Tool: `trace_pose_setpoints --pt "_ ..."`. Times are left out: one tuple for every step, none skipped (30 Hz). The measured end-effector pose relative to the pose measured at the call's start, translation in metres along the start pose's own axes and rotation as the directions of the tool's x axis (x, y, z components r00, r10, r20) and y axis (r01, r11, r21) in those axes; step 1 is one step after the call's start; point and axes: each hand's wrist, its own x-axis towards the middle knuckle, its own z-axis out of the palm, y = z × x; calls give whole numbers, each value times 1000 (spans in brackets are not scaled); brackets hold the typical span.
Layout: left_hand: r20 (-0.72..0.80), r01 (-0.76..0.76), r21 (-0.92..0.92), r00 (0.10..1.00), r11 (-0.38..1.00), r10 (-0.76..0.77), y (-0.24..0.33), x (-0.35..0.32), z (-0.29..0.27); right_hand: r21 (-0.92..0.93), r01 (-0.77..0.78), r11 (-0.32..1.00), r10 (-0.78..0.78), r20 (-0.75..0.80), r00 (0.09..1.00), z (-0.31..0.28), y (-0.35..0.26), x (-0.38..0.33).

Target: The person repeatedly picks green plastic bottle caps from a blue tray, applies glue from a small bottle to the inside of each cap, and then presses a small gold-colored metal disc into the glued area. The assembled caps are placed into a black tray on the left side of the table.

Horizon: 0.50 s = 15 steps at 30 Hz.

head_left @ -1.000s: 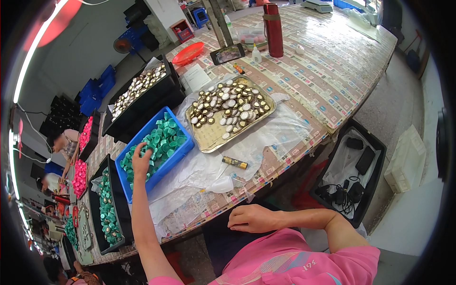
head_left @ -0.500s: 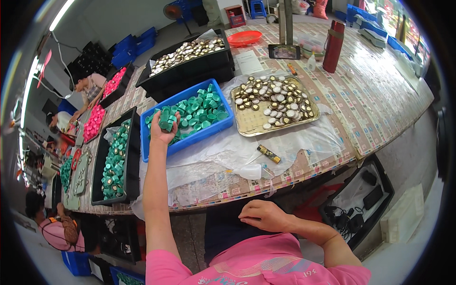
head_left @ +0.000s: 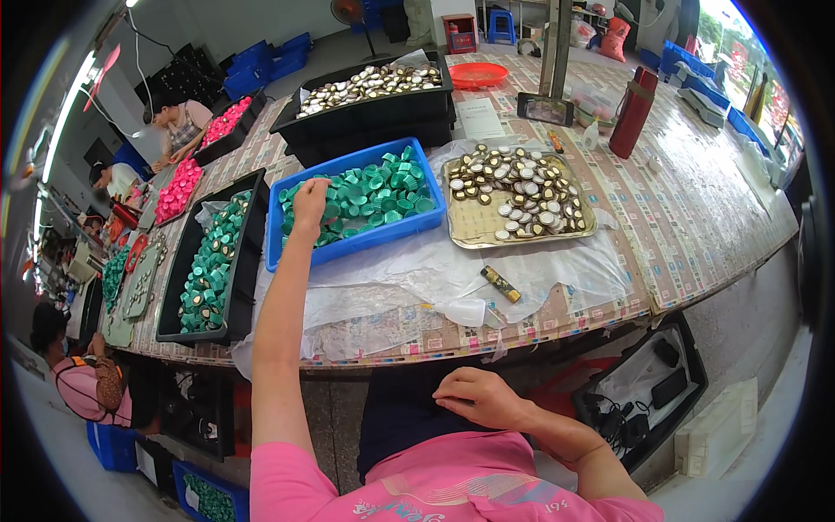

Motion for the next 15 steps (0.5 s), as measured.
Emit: trace_pose_setpoints --pt "-43 -77 125 996 989 83 -7 8 -2 1 4 1000 -4 3 1000 0 -1 0" --pt "-70 -147 250 983 957 170 -7 9 0 1 5 1000 -5 2 1000 0 0 -1" --pt "-73 -142 240 984 960 164 -7 9 1 -1 1 1000 -1 0 1000 0 0 -1" --pt "-76 -136 230 985 963 158 -7 9 1 -3 -2 1000 2 -2 1000 -1 0 -2" --pt "-81 -130 223 985 966 151 -6 8 1 -3 -4 1000 4 -2 1000 -1 0 -3" --pt "-104 -81 92 991 992 90 -6 8 2 -4 -4 1000 4 -3 1000 -1 -1 -3" --pt "-119 -31 -41 993 999 26 -8 9 2 -5 -3 1000 3 -2 1000 -2 -1 -3" --pt "-125 18 -174 991 985 -40 -8 10 3 -5 -3 1000 3 -2 1000 -2 -1 -4" --pt "-58 113 -372 988 921 -145 -8 11 0 -4 -3 1000 3 -4 1000 -2 -1 -4" --pt "28 210 -546 972 811 -233 -7 12 -6 -3 -2 1000 2 -5 1000 -3 -1 -3" --pt "133 306 -688 945 658 -300 -4 11 -8 -3 -5 1000 5 -9 1000 -3 -1 -4" --pt "232 359 -770 928 528 -292 -4 8 -10 -3 -7 1000 7 -12 1000 -4 -1 -4" --pt "299 394 -795 916 460 -269 -3 5 -12 -3 -7 1000 7 -15 1000 -4 -1 -5" --pt "363 432 -813 900 391 -241 1 -3 -14 -2 -9 1000 9 -18 1000 -4 -1 -5" --pt "423 470 -823 882 320 -208 2 -9 -15 -5 -10 1000 10 -17 1000 -4 0 -5"
